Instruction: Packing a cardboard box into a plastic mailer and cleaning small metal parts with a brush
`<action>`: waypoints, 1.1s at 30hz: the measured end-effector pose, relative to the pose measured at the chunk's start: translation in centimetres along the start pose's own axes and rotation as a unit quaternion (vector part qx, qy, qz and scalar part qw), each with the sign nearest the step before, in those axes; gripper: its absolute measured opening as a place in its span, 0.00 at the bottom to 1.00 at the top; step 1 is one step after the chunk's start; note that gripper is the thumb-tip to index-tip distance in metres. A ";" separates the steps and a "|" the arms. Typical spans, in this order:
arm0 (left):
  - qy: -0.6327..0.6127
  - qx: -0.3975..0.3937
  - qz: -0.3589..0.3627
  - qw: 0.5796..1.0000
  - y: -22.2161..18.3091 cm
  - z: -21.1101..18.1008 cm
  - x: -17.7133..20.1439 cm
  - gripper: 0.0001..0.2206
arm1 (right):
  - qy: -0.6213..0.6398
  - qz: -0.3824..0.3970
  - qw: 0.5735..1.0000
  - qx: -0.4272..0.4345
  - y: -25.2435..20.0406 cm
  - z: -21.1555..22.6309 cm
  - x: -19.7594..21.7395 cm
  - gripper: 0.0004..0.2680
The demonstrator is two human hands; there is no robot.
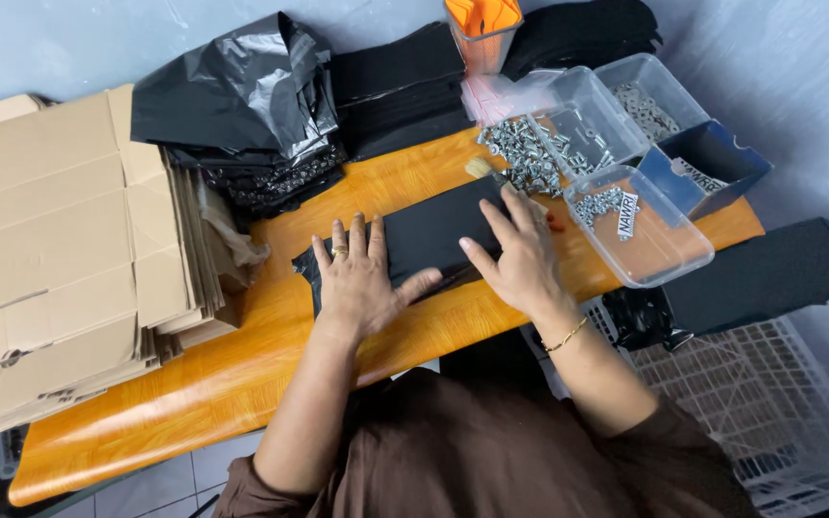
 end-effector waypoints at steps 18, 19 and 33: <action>-0.028 0.056 -0.015 0.998 4.8 6.0 -0.3 0.38 | 0.293 0.082 0.891 -0.338 -6.7 -3.4 -0.5 0.29; -0.029 0.056 -0.016 0.998 4.5 5.9 0.2 0.38 | 0.293 0.082 0.891 -0.337 -7.1 -4.1 -1.6 0.29; -0.177 0.051 0.124 0.975 2.1 4.9 -0.3 0.38 | 0.451 0.094 0.775 -0.433 -5.4 -3.8 -4.8 0.29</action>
Point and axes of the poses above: each hand's wrist, its own y-axis towards the middle knuckle, its own x-axis out of the back of the hand, z = x × y, the point moved 9 cm from there along y, towards the middle knuckle, and after that the axes turned 5 degrees about -z, right-handed, at the moved point
